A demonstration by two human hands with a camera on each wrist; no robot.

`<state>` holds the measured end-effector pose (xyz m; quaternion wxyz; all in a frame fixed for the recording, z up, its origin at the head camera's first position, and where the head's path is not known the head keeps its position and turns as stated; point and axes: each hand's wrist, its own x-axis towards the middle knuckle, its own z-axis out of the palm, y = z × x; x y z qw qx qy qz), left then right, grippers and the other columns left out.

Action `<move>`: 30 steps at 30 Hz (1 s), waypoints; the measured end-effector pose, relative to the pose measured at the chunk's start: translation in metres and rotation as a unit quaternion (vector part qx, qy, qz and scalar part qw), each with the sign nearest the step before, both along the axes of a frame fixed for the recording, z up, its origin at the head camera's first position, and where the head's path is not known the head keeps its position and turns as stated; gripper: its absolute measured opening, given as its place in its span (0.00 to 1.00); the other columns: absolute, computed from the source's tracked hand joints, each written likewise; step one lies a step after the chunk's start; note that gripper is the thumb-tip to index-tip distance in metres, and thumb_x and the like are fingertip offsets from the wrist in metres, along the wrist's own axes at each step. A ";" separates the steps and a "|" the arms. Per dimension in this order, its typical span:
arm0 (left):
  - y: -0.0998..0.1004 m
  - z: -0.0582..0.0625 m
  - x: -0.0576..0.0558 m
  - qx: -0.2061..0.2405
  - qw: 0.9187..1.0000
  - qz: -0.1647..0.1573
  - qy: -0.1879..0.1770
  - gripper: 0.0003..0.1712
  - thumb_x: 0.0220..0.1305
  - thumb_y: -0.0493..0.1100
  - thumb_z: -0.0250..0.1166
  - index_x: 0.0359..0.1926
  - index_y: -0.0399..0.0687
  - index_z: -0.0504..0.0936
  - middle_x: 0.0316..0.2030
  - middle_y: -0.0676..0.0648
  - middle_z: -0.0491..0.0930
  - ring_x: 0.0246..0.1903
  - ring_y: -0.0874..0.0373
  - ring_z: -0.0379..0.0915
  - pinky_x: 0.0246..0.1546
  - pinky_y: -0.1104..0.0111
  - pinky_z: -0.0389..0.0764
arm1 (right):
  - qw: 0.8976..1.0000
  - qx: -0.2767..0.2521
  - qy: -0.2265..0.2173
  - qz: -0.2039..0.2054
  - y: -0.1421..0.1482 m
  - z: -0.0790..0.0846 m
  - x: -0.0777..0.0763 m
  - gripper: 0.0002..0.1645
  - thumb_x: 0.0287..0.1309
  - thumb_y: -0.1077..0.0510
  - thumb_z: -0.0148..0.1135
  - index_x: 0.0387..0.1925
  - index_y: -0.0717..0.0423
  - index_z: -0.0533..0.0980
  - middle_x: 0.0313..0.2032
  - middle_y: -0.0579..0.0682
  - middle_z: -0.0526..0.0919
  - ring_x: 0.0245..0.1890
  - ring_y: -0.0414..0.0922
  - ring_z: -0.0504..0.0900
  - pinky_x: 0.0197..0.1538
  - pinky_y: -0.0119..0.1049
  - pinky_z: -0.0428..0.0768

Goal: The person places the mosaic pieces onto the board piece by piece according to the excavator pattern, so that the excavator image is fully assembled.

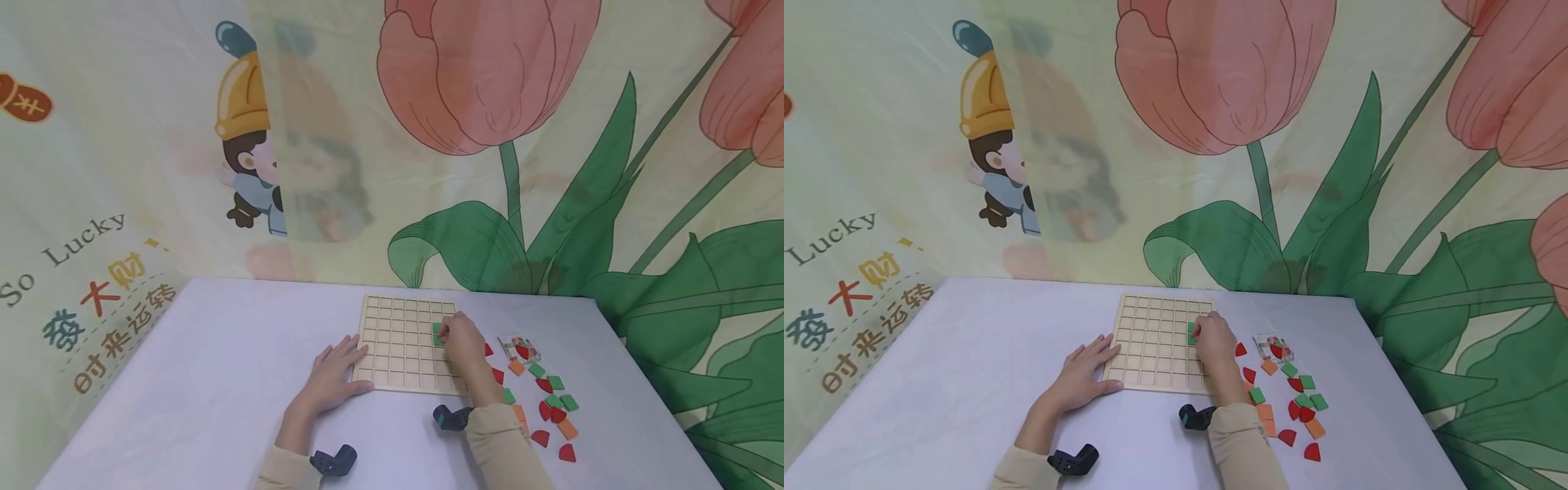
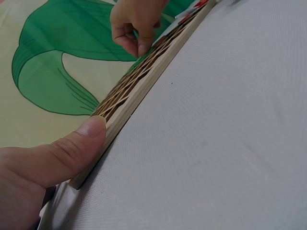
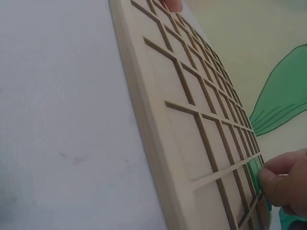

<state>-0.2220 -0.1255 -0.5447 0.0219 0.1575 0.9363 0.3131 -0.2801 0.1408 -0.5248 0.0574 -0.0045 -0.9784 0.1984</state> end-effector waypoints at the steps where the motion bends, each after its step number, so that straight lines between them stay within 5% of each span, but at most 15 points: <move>1: 0.000 0.000 0.000 0.000 1.000 0.000 -0.002 0.42 0.51 0.58 0.69 0.65 0.45 0.70 0.71 0.44 0.58 0.73 0.48 0.46 0.73 0.48 0.43 | 1.000 -0.006 -0.001 -0.002 0.001 0.001 0.001 0.08 0.52 0.64 0.67 0.23 0.50 0.78 0.31 0.48 0.75 0.32 0.43 0.75 0.31 0.37 0.77; 5: 0.001 0.000 -0.001 0.001 1.000 0.002 -0.004 0.42 0.52 0.58 0.69 0.65 0.45 0.70 0.72 0.45 0.57 0.73 0.48 0.46 0.73 0.48 0.42 | 0.998 -0.062 -0.008 -0.019 0.013 0.005 0.005 0.01 0.55 0.59 0.67 0.29 0.50 0.81 0.35 0.49 0.78 0.35 0.45 0.77 0.36 0.40 0.79; 14: 0.005 -0.002 -0.002 0.007 1.000 -0.014 0.003 0.42 0.52 0.57 0.69 0.65 0.44 0.70 0.71 0.43 0.58 0.73 0.46 0.47 0.73 0.47 0.43 | 0.984 -0.136 -0.078 -0.082 0.087 0.018 0.049 0.17 0.61 0.56 0.61 0.52 0.55 0.76 0.50 0.60 0.78 0.45 0.53 0.74 0.44 0.44 0.82; 23: 0.005 -0.001 -0.002 0.003 1.000 -0.007 -0.002 0.42 0.52 0.57 0.69 0.65 0.45 0.69 0.71 0.44 0.57 0.73 0.47 0.46 0.73 0.48 0.42 | 0.948 -0.201 -0.130 -0.210 0.161 0.011 0.086 0.29 0.64 0.52 0.55 0.64 0.59 0.65 0.60 0.69 0.64 0.56 0.64 0.65 0.46 0.50 0.80; 30: 0.001 0.000 0.000 -0.003 1.000 0.001 0.007 0.41 0.51 0.56 0.70 0.64 0.45 0.70 0.71 0.43 0.59 0.73 0.47 0.47 0.73 0.48 0.44 | 0.933 -0.184 -0.203 -0.233 0.189 0.013 0.101 0.33 0.61 0.53 0.60 0.63 0.63 0.63 0.55 0.74 0.63 0.54 0.67 0.63 0.54 0.62 0.73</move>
